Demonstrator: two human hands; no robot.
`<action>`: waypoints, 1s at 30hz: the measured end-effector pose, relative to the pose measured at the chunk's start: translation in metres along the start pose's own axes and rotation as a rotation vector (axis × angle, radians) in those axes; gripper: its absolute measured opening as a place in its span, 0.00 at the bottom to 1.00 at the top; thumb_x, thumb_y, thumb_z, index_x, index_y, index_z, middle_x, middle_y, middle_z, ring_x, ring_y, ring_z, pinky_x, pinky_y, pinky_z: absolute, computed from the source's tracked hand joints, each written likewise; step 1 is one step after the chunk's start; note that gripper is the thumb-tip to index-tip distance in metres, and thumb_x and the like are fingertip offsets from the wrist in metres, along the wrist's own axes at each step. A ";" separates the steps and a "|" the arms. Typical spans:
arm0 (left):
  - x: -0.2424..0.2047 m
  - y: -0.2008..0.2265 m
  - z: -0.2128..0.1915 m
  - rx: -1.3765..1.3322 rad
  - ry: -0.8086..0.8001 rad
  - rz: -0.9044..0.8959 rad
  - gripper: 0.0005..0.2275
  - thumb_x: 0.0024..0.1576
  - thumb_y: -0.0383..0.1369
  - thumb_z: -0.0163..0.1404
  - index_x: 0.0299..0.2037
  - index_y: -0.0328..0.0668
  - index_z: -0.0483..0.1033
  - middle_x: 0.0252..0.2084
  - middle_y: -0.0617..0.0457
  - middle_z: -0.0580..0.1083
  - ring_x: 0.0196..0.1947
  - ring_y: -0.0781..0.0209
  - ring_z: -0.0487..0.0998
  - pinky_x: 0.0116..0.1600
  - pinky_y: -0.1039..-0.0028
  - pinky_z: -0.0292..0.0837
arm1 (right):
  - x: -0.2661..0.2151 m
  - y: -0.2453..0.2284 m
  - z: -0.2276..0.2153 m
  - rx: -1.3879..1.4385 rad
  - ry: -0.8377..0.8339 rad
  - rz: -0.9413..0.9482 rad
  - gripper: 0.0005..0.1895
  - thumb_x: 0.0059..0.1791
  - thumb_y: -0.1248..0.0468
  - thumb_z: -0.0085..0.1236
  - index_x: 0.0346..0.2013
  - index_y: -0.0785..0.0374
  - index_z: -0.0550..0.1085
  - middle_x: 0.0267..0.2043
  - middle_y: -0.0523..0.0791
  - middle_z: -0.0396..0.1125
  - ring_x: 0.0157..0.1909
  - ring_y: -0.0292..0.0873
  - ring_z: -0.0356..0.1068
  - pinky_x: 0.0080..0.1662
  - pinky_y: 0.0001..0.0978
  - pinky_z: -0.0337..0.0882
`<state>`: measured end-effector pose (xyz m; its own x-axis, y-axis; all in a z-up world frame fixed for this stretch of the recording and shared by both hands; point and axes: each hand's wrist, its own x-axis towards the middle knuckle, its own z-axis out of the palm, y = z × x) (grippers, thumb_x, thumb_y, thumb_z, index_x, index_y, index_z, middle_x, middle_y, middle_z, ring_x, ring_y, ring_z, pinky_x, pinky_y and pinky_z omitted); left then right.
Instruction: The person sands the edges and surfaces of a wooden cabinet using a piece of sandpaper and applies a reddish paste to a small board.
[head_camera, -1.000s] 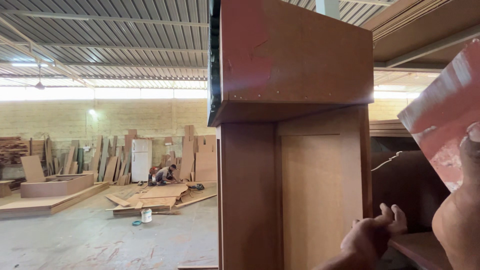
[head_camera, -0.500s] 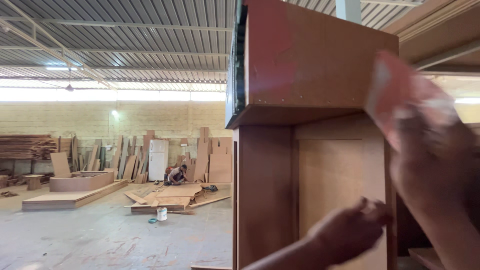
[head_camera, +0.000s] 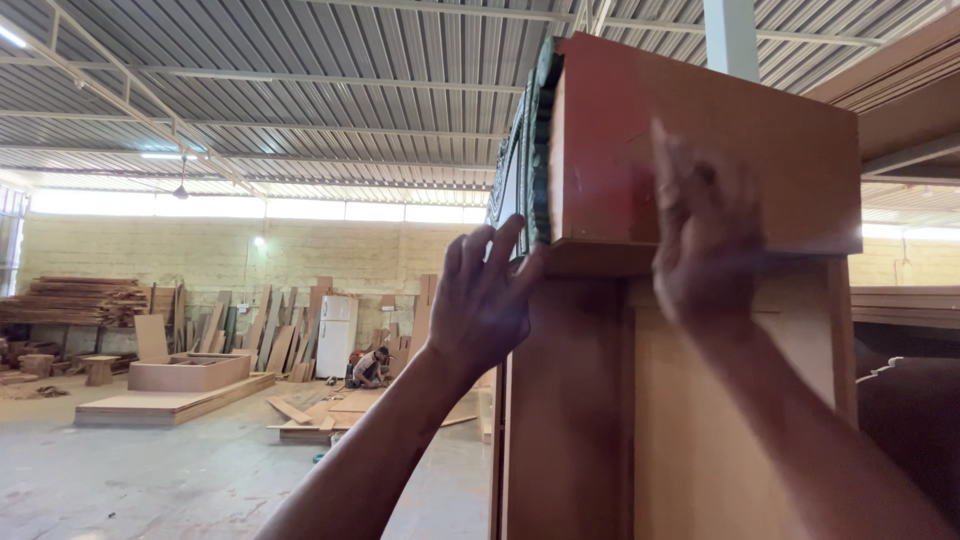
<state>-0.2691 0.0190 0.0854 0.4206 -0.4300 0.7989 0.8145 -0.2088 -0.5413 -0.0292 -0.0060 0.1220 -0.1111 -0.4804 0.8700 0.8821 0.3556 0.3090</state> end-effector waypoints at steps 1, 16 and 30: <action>0.004 -0.003 -0.003 0.003 -0.011 -0.026 0.21 0.52 0.24 0.53 0.57 0.46 0.71 0.66 0.43 0.65 0.61 0.44 0.66 0.63 0.54 0.63 | -0.008 -0.008 0.005 -0.071 0.030 -0.065 0.19 0.60 0.69 0.55 0.67 0.61 0.71 0.60 0.54 0.65 0.59 0.60 0.66 0.58 0.50 0.71; 0.026 -0.022 -0.010 -0.013 -0.025 -0.050 0.27 0.40 0.30 0.60 0.53 0.49 0.69 0.62 0.43 0.61 0.58 0.41 0.63 0.59 0.49 0.63 | -0.025 -0.073 -0.012 -0.143 -0.403 -0.075 0.19 0.46 0.73 0.53 0.52 0.65 0.76 0.50 0.52 0.70 0.51 0.53 0.71 0.52 0.44 0.72; 0.051 0.000 -0.005 -0.071 0.135 -0.136 0.24 0.46 0.26 0.58 0.55 0.43 0.67 0.61 0.41 0.61 0.58 0.40 0.63 0.57 0.50 0.64 | -0.103 0.056 0.062 1.581 0.494 1.281 0.16 0.56 0.70 0.48 0.59 0.54 0.68 0.48 0.38 0.69 0.40 0.31 0.70 0.43 0.26 0.75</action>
<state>-0.2502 -0.0072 0.1249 0.2472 -0.5060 0.8264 0.8281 -0.3326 -0.4514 0.0032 0.1129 0.0732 0.4401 0.5041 0.7431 -0.7361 0.6765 -0.0230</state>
